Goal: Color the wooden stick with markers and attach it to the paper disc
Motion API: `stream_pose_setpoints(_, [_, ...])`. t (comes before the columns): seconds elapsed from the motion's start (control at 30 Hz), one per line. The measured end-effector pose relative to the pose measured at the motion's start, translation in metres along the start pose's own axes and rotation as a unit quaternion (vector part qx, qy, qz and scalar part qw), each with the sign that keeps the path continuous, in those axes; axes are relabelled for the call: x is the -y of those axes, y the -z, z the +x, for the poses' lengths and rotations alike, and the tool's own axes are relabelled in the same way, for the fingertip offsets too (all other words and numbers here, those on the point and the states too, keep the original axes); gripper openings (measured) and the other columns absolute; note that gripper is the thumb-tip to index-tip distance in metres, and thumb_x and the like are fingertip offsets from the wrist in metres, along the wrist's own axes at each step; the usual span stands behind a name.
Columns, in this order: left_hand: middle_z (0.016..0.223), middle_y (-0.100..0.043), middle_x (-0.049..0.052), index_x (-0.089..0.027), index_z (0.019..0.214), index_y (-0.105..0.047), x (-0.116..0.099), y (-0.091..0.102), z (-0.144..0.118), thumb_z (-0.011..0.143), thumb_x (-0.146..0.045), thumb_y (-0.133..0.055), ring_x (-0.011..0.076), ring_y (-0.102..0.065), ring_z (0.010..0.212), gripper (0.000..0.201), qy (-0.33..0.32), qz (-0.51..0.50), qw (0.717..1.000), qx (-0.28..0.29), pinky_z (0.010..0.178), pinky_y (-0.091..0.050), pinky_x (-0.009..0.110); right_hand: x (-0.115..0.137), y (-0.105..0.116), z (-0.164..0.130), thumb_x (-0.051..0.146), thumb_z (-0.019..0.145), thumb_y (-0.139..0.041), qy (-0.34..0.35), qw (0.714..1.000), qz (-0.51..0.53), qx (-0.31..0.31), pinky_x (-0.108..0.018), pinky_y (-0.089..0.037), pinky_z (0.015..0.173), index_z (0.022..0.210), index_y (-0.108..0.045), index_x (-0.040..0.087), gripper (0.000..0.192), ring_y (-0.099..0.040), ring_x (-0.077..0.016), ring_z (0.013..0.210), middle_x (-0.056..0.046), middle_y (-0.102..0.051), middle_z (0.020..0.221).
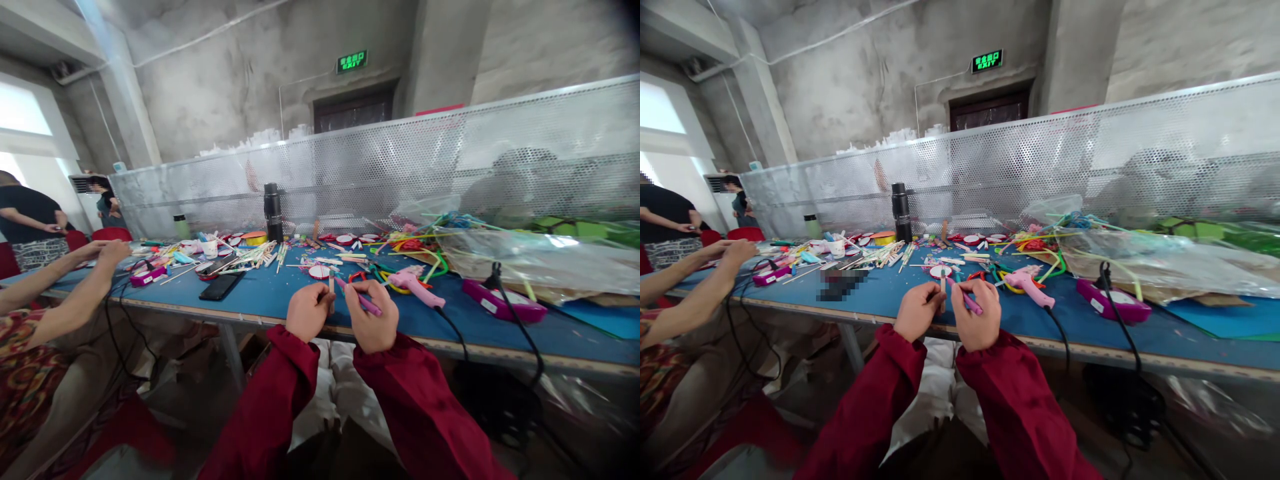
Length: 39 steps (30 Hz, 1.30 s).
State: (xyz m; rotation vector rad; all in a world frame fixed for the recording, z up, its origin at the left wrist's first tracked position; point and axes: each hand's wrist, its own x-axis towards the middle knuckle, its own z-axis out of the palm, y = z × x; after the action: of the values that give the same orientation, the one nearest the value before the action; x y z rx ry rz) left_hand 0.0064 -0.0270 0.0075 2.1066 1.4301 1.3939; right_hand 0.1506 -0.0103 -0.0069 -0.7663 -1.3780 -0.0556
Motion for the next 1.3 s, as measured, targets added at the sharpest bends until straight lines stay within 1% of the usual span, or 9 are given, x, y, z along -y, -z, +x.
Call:
stream_pose_setpoints(0.23, [0.063, -0.064, -0.003, -0.02, 0.066, -0.056, 0.0, -0.0005, -0.0001, 0.096, -0.03, -0.055, 0.0132, -0.056, 0.064, 0.032, -0.001, -0.004, 1.0, 0.003, 0.066, -0.039, 0.024, -0.0009, -0.0012, 0.0004, 0.032, 0.093, -0.064, 0.02, 1.0, 0.003, 0.004, -0.034, -0.046, 0.075, 0.078, -0.064, 0.023, 0.018, -0.064, -0.0184, 0.073, 0.0, -0.07, 0.074])
stream_pose_setpoints(0.37, [0.063, -0.064, -0.003, -0.02, 0.066, -0.057, 0.0009, -0.0008, -0.0003, 0.096, -0.031, -0.056, 0.0135, -0.057, 0.065, 0.032, -0.001, 0.001, 1.0, -0.001, 0.067, -0.039, 0.024, -0.001, -0.0014, 0.0002, 0.033, 0.093, -0.064, 0.015, 1.0, -0.001, -0.003, -0.034, -0.047, 0.075, 0.078, -0.064, 0.023, 0.018, -0.064, -0.0188, 0.074, 0.0, -0.07, 0.074])
stream_pose_setpoints(0.7, [0.063, -0.064, -0.003, -0.02, 0.066, -0.057, 0.0011, -0.0011, 0.0008, 0.096, -0.029, -0.057, 0.0132, -0.057, 0.064, 0.031, -0.002, -0.003, 1.0, -0.001, 0.067, -0.039, 0.024, 0.0009, 0.0001, 0.0014, 0.032, 0.092, -0.064, 0.022, 1.0, 0.005, 0.008, -0.034, -0.047, 0.076, 0.076, -0.063, 0.023, 0.019, -0.063, -0.0178, 0.071, 0.001, -0.069, 0.072])
stream_pose_setpoints(1.03, [0.063, -0.064, -0.003, -0.02, 0.067, -0.057, 0.0021, -0.0009, -0.0002, 0.097, -0.031, -0.055, 0.0132, -0.059, 0.064, 0.032, -0.013, -0.012, 1.0, 0.0, 0.067, -0.041, 0.024, -0.0027, -0.0012, -0.0011, 0.036, 0.091, -0.063, -0.044, 0.999, 0.014, 0.024, -0.033, -0.046, 0.07, 0.077, -0.064, 0.023, 0.019, -0.061, -0.0181, 0.069, 0.0, -0.069, 0.072])
stream_pose_setpoints(1.13, [0.063, -0.064, -0.003, -0.02, 0.071, -0.059, 0.0032, -0.0014, 0.0001, 0.098, -0.033, -0.054, 0.0128, -0.061, 0.061, 0.029, 0.0, -0.03, 0.999, 0.016, 0.066, -0.043, 0.023, -0.0041, -0.0014, -0.0022, 0.037, 0.092, -0.063, -0.053, 0.998, 0.015, 0.026, -0.032, -0.046, 0.069, 0.078, -0.064, 0.023, 0.019, -0.061, -0.0182, 0.069, 0.0, -0.069, 0.073])
stream_pose_setpoints(1.3, [0.071, -0.07, -0.003, -0.02, 0.079, -0.059, 0.004, -0.002, 0.0013, 0.099, -0.034, -0.052, 0.0109, -0.064, 0.056, 0.025, 0.028, -0.06, 0.997, 0.045, 0.061, -0.047, 0.022, -0.0047, -0.0012, -0.0023, 0.038, 0.092, -0.063, -0.059, 0.998, 0.011, 0.028, -0.032, -0.046, 0.068, 0.08, -0.065, 0.023, 0.02, -0.06, -0.018, 0.069, -0.001, -0.069, 0.074])
